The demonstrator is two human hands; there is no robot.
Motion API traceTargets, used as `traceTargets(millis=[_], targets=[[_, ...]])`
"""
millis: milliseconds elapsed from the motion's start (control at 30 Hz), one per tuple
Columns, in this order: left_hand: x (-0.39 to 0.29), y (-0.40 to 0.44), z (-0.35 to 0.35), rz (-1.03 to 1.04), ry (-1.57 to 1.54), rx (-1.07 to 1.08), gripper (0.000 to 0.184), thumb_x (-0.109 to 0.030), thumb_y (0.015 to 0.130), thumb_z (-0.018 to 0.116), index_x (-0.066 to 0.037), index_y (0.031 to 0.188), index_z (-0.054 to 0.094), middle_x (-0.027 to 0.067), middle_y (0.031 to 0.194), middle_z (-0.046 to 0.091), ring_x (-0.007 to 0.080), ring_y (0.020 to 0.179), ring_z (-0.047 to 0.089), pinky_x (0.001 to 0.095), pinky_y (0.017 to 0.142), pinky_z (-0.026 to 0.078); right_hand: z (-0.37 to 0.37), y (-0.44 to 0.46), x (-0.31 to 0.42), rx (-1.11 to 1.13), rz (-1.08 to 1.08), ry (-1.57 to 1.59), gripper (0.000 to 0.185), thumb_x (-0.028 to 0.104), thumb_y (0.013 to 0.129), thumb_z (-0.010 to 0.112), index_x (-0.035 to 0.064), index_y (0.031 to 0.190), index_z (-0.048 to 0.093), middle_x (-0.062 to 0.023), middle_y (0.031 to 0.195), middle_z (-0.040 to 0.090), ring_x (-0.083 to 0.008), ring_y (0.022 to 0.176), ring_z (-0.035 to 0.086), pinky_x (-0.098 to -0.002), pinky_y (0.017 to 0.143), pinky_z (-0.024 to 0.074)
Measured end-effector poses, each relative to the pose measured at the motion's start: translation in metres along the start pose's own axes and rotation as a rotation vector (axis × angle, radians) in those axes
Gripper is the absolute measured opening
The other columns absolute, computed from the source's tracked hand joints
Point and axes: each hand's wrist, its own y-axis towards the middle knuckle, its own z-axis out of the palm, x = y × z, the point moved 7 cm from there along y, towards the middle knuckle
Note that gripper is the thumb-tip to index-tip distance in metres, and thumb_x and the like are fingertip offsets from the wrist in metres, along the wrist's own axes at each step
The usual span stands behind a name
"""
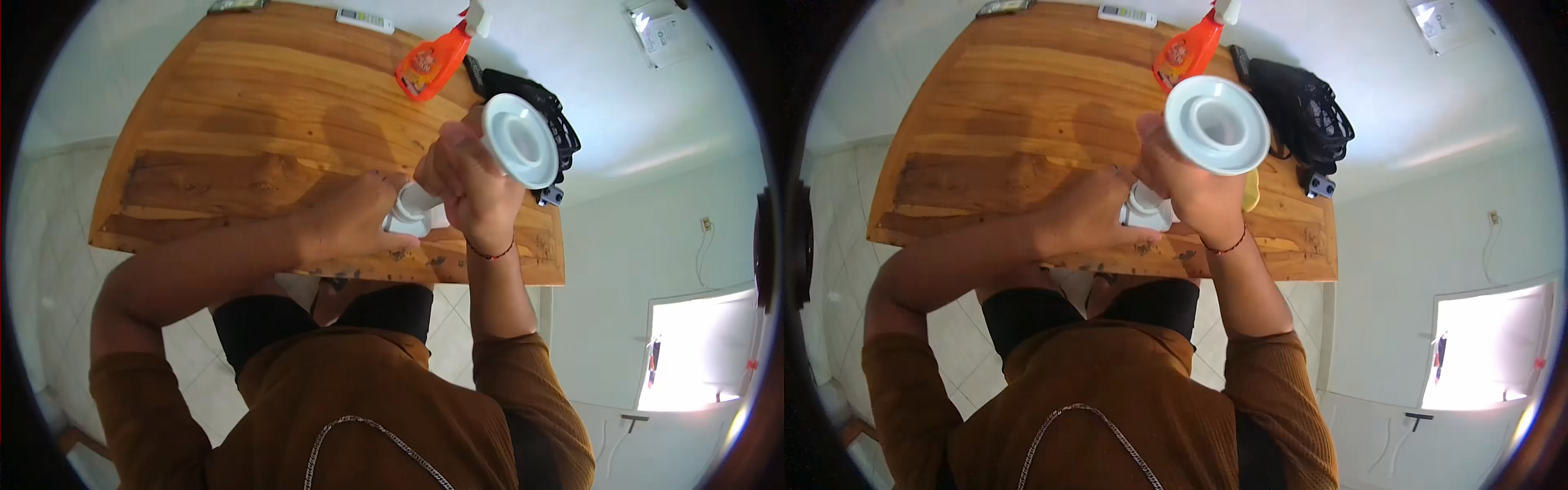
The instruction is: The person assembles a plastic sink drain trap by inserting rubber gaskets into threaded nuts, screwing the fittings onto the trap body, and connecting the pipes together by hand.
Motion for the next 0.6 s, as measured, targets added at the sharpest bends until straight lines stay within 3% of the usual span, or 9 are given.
traceTargets(millis=[33,100,167,233,400,467,500,567,600], targets=[[0.002,0.003,-0.001,0.010,0.021,-0.006,0.058,-0.029,0.080,0.083,0.006,0.118,0.058,0.0257,0.106,0.069,0.0423,0.105,0.065,0.0470,0.091,0.053,-0.001,0.003,0.006,0.002,-0.023,0.004,0.010,0.000,0.096,0.053,0.0047,0.089,0.048,-0.0002,0.057,0.034,-0.0099,0.044,0.031,-0.0289,0.044,0.0326],[0.003,0.004,0.000,0.014,0.027,-0.047,0.059,-0.032,0.080,0.083,0.005,0.118,0.059,0.0248,0.104,0.069,0.0424,0.104,0.066,0.0473,0.090,0.053,0.000,0.004,0.012,0.111,-0.049,0.216,0.007,-0.001,0.092,0.069,-0.0054,0.089,0.064,-0.0023,0.060,0.053,-0.0081,0.048,0.045,-0.0264,0.044,0.0335],[0.003,0.003,0.005,-0.017,0.035,-0.027,0.060,-0.033,0.080,0.083,0.005,0.118,0.058,0.0249,0.105,0.069,0.0426,0.105,0.066,0.0469,0.091,0.053,0.000,0.004,0.012,0.118,-0.035,0.207,0.009,-0.002,0.092,0.068,-0.0041,0.086,0.062,-0.0025,0.059,0.053,-0.0084,0.047,0.044,-0.0275,0.044,0.0331],[0.004,0.002,0.005,-0.043,0.051,-0.004,0.061,-0.034,0.080,0.083,0.004,0.119,0.058,0.0250,0.105,0.069,0.0428,0.106,0.065,0.0465,0.092,0.053,0.003,0.002,0.005,0.068,-0.020,0.031,0.014,0.001,0.095,0.057,0.0049,0.085,0.048,-0.0009,0.056,0.036,-0.0109,0.044,0.034,-0.0300,0.044,0.0338],[-0.021,0.005,-0.014,-0.027,-0.119,-0.071,0.062,-0.030,0.080,0.083,0.001,0.127,0.056,0.0233,0.112,0.068,0.0382,0.110,0.067,0.0434,0.094,0.053,-0.009,0.004,0.002,0.060,-0.041,0.077,0.008,0.005,0.097,0.061,0.0008,0.092,0.056,-0.0037,0.067,0.052,-0.0124,0.055,0.049,-0.0300,0.051,0.0427],[-0.022,0.022,-0.015,0.189,-0.140,-0.209,0.061,-0.028,0.082,0.082,0.000,0.128,0.055,0.0216,0.116,0.067,0.0353,0.110,0.067,0.0425,0.094,0.053,-0.005,0.010,0.012,0.124,-0.229,-0.227,0.017,0.014,0.096,0.069,-0.0008,0.100,0.063,-0.0085,0.084,0.066,-0.0150,0.071,0.060,-0.0286,0.062,0.0498],[-0.027,0.024,-0.020,0.387,-0.191,-0.363,0.059,-0.026,0.083,0.082,-0.001,0.129,0.055,0.0199,0.120,0.066,0.0325,0.110,0.067,0.0417,0.093,0.053,-0.007,0.009,0.014,0.157,-0.170,-0.303,0.028,0.023,0.093,0.075,-0.0008,0.106,0.066,-0.0103,0.105,0.071,-0.0173,0.091,0.064,-0.0310,0.078,0.0533],[-0.024,0.034,-0.005,0.358,-0.363,-0.256,0.053,-0.022,0.087,0.078,-0.003,0.131,0.055,0.0175,0.125,0.064,0.0296,0.111,0.066,0.0403,0.093,0.053,0.004,-0.001,0.037,0.302,-0.045,-0.324,0.042,0.026,0.091,0.078,0.0002,0.120,0.063,-0.0131,0.124,0.066,-0.0209,0.108,0.062,-0.0361,0.092,0.0511],[-0.025,0.033,0.000,0.406,-0.364,-0.315,0.050,-0.019,0.088,0.076,-0.003,0.131,0.055,0.0159,0.120,0.065,0.0282,0.109,0.067,0.0396,0.093,0.053,-0.004,-0.001,0.046,0.428,-0.132,-0.459,0.052,0.026,0.090,0.079,0.0008,0.131,0.057,-0.0133,0.135,0.060,-0.0224,0.119,0.057,-0.0378,0.099,0.0473]])
